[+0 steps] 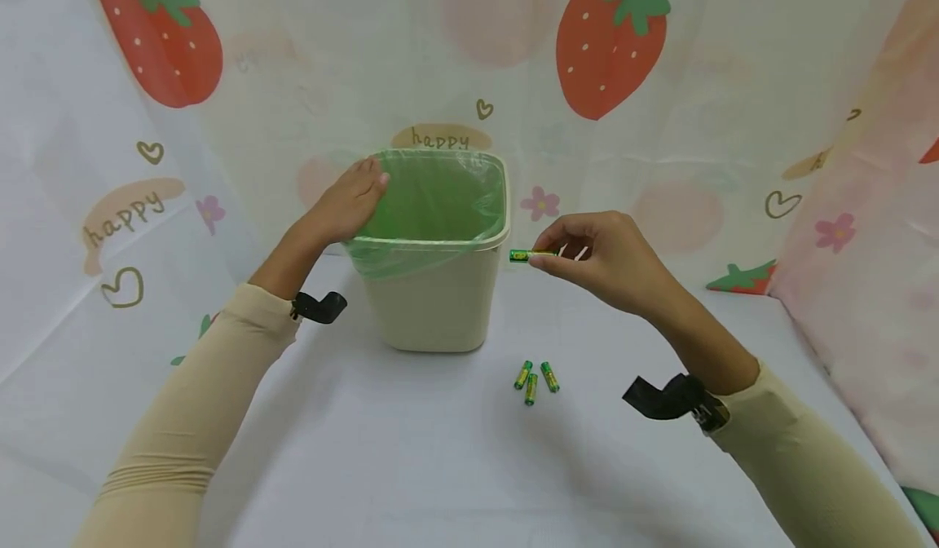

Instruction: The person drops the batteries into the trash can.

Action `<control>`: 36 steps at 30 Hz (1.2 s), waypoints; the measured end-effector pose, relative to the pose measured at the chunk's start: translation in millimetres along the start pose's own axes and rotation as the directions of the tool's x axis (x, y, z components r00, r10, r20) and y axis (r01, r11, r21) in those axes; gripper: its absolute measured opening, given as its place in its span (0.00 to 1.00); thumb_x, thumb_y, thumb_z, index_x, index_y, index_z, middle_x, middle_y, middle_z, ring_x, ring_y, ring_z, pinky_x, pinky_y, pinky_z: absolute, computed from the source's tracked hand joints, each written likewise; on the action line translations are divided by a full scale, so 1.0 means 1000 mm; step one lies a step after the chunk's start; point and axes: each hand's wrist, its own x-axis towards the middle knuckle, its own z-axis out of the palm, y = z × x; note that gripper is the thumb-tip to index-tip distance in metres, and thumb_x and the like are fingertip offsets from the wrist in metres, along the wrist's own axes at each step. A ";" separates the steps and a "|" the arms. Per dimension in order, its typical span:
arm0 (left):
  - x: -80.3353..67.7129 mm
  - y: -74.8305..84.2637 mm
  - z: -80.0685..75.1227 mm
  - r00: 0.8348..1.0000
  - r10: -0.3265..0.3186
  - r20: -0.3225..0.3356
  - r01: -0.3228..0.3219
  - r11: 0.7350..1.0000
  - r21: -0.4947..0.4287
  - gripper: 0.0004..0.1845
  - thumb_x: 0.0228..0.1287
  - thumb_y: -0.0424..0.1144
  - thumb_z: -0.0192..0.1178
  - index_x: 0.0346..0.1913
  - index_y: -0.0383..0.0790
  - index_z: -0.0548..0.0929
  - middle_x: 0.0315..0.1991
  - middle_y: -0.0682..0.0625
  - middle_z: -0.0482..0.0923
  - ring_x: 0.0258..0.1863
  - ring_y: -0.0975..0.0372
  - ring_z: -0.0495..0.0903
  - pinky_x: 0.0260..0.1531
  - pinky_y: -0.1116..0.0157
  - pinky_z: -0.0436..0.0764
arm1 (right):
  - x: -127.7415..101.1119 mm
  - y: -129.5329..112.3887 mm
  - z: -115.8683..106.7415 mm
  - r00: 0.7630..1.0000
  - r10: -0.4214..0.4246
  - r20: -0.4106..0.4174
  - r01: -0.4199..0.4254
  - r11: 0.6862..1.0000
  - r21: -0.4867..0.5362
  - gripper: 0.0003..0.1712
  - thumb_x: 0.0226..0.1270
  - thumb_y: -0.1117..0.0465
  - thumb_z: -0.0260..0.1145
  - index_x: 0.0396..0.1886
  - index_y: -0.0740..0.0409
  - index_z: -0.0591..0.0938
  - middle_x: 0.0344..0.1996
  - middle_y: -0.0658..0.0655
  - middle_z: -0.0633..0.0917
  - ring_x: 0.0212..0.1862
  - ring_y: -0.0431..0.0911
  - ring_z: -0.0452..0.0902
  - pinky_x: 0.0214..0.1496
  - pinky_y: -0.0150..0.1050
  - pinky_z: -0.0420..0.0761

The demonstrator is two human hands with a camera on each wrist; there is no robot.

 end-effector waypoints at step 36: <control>0.001 -0.001 0.002 0.999 0.012 -0.032 -0.012 1.000 0.001 0.38 0.85 0.54 0.24 0.78 0.24 0.38 0.81 0.33 0.32 0.80 0.45 0.31 0.78 0.51 0.35 | 0.118 0.011 0.024 0.994 0.080 0.069 -0.085 0.994 0.062 0.05 0.66 0.61 0.73 0.37 0.57 0.91 0.33 0.56 0.89 0.30 0.55 0.81 0.31 0.39 0.83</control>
